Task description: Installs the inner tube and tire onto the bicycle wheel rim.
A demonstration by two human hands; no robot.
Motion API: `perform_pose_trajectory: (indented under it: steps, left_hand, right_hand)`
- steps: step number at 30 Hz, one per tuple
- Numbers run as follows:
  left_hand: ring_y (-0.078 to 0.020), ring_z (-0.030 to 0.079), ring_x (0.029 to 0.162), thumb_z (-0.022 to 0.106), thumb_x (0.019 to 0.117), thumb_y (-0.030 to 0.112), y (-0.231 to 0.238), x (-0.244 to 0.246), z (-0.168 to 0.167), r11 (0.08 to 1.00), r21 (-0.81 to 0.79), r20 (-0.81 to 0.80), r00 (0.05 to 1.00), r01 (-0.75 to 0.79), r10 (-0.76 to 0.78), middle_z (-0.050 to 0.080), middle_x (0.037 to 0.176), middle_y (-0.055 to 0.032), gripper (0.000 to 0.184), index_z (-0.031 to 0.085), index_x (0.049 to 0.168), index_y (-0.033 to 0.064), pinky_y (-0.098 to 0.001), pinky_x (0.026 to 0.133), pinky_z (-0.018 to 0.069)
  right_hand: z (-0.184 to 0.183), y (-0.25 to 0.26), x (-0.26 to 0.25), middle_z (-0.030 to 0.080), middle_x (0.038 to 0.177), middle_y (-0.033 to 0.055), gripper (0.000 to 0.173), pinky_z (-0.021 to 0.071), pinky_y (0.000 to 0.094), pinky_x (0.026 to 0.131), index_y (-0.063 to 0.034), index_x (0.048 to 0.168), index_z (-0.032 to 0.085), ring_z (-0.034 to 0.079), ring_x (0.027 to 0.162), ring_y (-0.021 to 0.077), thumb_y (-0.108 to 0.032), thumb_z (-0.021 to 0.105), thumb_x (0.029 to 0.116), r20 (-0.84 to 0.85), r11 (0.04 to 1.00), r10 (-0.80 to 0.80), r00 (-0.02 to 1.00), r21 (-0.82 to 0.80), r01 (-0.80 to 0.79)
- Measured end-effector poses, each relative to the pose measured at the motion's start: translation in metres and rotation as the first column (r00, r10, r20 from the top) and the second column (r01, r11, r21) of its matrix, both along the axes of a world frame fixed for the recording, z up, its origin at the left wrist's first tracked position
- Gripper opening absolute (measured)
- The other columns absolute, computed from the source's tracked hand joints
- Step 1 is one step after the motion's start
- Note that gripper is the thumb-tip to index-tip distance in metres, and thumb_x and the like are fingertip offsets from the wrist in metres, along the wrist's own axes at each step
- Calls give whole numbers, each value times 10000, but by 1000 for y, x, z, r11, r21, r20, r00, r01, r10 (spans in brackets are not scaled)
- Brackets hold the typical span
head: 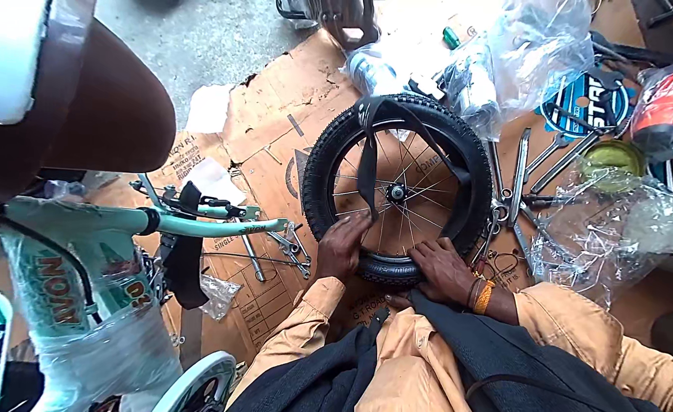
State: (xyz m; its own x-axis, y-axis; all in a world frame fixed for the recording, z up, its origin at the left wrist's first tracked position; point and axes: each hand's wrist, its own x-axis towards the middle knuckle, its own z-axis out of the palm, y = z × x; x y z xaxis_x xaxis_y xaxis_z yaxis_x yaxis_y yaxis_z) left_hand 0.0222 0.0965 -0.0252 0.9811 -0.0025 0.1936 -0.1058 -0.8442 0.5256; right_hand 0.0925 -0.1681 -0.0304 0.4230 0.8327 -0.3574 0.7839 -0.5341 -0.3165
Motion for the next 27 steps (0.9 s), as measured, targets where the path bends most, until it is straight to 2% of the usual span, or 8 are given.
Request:
perform_pose_trajectory:
  steps: [3,6,8,9,13,19,23,27]
  left_hand:
    - [-177,510,1419,436,989,68,6,2,1,990,88,-52,993,112,-108,608,1468,23,474,664,1380,208,-463,1209,385]
    - [-280,206,1579,637,938,403,10,13,11,937,345,-266,953,-46,144,352,1667,-29,685,458,1566,197,-614,1268,111]
    - [-311,-3,1604,604,855,645,13,24,14,869,488,-445,833,-80,327,83,1741,-77,958,326,1624,147,-675,1238,-50]
    - [-299,-14,1605,573,873,643,13,25,12,852,522,-485,805,-48,342,70,1743,-67,930,342,1617,135,-695,1224,-74]
    - [-220,193,1584,553,977,344,11,21,9,810,570,-524,819,133,234,317,1683,-40,715,338,1614,100,-644,1246,-57]
    - [-250,551,1381,596,939,132,24,26,-5,870,479,-403,910,120,96,666,1379,-102,487,599,1417,44,-466,1288,169]
    - [-254,637,1274,612,913,78,34,32,-9,914,384,-401,915,134,34,727,1242,-125,373,681,1276,27,-430,1247,300]
    - [-240,575,1353,599,940,82,34,25,-10,937,339,-353,935,87,42,680,1354,-91,443,629,1381,61,-449,1262,265]
  right_hand:
    - [1,1,2,657,1184,62,600,433,512,970,-154,1234,640,600,1141,265,-470,767,740,-17,1000,4,1000,-9,-4]
    - [2,3,1,656,1187,64,575,426,508,975,-151,1235,639,599,1140,265,-469,745,768,-18,999,12,1000,-33,-13]
    - [2,1,-1,663,1158,60,568,432,496,960,-151,1214,646,608,1113,259,-473,751,758,1,1000,16,1000,-23,-16]
    - [2,1,-2,664,1156,57,575,432,490,963,-153,1217,645,608,1115,256,-477,752,755,8,1000,18,1000,-24,-17]
    - [3,2,-3,667,1135,51,563,436,474,968,-152,1200,649,612,1099,248,-463,754,742,30,1000,14,999,-25,-13]
    - [3,2,-4,670,1107,58,576,432,474,954,-141,1202,648,607,1099,259,-436,764,720,60,999,19,998,-28,-17]
    - [4,3,-3,666,1098,65,564,425,473,958,-128,1198,643,605,1094,262,-428,758,734,71,998,40,997,-43,-37]
    - [5,1,-2,667,1152,84,631,432,478,988,-110,1271,626,604,1130,276,-454,776,765,33,998,58,998,-35,-57]
